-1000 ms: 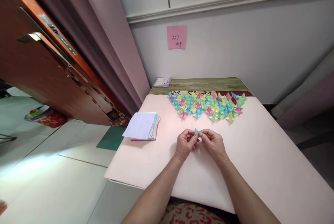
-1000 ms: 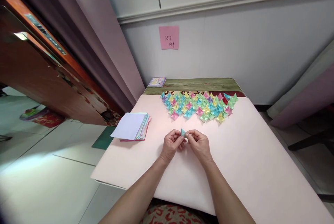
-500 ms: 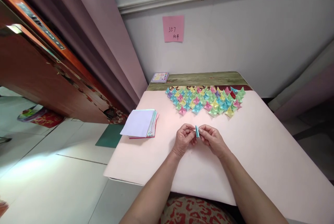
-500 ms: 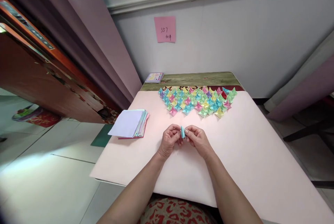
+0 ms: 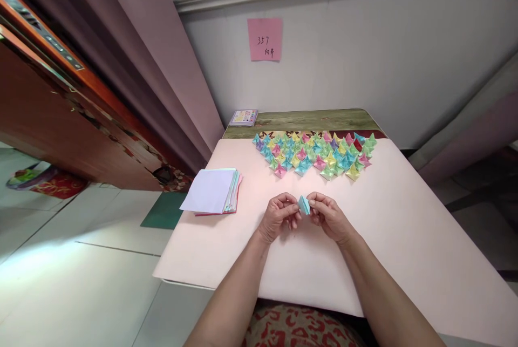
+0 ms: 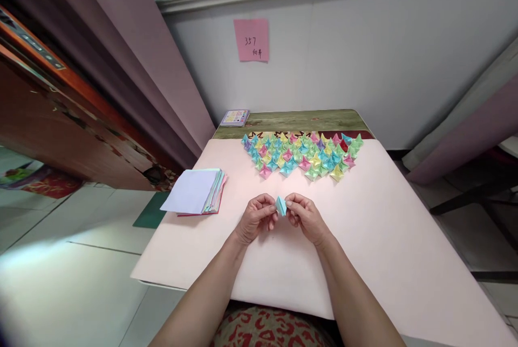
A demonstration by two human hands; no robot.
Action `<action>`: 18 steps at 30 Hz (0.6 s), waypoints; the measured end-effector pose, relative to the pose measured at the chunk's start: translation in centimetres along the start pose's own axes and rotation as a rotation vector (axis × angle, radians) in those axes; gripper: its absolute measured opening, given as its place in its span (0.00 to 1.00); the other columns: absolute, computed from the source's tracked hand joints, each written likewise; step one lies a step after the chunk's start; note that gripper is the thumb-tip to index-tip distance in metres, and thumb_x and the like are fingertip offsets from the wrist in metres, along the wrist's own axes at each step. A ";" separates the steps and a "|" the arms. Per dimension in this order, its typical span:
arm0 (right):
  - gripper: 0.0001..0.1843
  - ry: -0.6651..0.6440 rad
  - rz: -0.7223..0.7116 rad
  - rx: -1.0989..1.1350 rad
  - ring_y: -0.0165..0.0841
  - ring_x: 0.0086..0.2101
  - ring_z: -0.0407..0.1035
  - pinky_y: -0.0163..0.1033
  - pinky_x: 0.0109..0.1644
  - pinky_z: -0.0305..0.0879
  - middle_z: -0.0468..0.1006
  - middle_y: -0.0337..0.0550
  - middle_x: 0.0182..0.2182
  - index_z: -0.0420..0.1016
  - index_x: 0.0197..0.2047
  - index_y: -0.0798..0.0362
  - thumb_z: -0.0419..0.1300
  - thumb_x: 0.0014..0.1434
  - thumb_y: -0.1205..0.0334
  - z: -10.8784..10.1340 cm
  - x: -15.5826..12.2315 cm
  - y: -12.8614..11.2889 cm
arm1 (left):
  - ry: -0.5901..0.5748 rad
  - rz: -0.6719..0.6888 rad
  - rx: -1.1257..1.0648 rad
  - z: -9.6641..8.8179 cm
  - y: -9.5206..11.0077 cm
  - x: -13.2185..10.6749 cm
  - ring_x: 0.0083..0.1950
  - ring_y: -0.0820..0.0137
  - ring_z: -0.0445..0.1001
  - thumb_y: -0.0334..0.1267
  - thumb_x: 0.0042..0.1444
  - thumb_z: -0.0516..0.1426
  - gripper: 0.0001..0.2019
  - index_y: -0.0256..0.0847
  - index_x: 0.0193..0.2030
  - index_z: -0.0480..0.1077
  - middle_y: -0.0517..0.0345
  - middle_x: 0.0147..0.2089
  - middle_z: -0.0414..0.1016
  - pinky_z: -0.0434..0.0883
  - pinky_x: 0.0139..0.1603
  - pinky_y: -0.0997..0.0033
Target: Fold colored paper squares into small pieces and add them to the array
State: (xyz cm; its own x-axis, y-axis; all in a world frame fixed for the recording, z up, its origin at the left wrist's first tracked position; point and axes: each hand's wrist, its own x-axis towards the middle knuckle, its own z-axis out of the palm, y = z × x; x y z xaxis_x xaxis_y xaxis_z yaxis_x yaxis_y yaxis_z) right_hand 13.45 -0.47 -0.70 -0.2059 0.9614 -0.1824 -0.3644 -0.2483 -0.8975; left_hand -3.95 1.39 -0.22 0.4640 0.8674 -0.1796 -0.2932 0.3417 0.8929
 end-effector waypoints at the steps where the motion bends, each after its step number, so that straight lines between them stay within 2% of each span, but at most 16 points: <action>1: 0.16 0.003 -0.009 -0.022 0.24 0.17 0.57 0.30 0.20 0.51 0.67 0.32 0.18 0.70 0.32 0.52 0.67 0.53 0.48 0.0 0.0 0.1 | -0.007 0.001 -0.001 0.0 0.1 0.0 0.17 0.74 0.71 0.46 0.49 0.66 0.16 0.38 0.35 0.67 0.58 0.25 0.77 0.66 0.17 0.77; 4: 0.17 0.032 -0.058 -0.095 0.26 0.20 0.63 0.32 0.24 0.61 0.71 0.34 0.21 0.71 0.33 0.52 0.68 0.53 0.48 -0.1 0.1 0.3 | 0.006 0.058 0.018 0.1 0.0 0.1 0.23 0.69 0.76 0.47 0.51 0.64 0.16 0.38 0.35 0.66 0.57 0.26 0.77 0.73 0.24 0.73; 7: 0.17 0.069 -0.109 -0.151 0.28 0.23 0.67 0.34 0.28 0.65 0.74 0.37 0.23 0.72 0.32 0.52 0.69 0.51 0.48 -0.1 0.3 0.4 | 0.060 0.132 0.057 0.3 -0.5 0.4 0.25 0.69 0.76 0.47 0.52 0.64 0.16 0.38 0.36 0.66 0.58 0.26 0.76 0.74 0.28 0.71; 10: 0.19 0.111 -0.126 -0.180 0.30 0.23 0.68 0.35 0.28 0.66 0.74 0.37 0.22 0.71 0.32 0.51 0.71 0.48 0.47 0.1 0.6 0.5 | 0.145 0.174 0.080 0.4 -1.0 0.7 0.24 0.71 0.75 0.46 0.50 0.65 0.17 0.39 0.37 0.65 0.60 0.26 0.75 0.74 0.28 0.72; 14: 0.21 0.152 -0.162 -0.210 0.30 0.23 0.68 0.36 0.27 0.66 0.75 0.37 0.23 0.73 0.36 0.52 0.71 0.48 0.46 0.5 0.8 0.9 | 0.232 0.215 0.085 0.5 -1.4 1.0 0.23 0.73 0.73 0.45 0.49 0.66 0.20 0.39 0.44 0.65 0.64 0.26 0.73 0.72 0.24 0.75; 18: 0.20 0.218 -0.206 -0.234 0.29 0.23 0.68 0.36 0.27 0.67 0.76 0.39 0.25 0.75 0.37 0.53 0.70 0.49 0.46 0.8 0.8 1.4 | 0.211 0.192 0.095 0.6 -1.4 1.0 0.23 0.74 0.73 0.44 0.47 0.67 0.24 0.39 0.48 0.66 0.63 0.28 0.74 0.70 0.23 0.77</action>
State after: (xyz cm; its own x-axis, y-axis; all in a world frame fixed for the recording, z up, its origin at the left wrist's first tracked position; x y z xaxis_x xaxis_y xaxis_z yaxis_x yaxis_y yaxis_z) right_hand 12.07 -0.11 -1.79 0.0576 0.9972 -0.0469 -0.1557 -0.0374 -0.9871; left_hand -2.62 1.58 -1.38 0.2210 0.9723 -0.0763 -0.2749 0.1371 0.9517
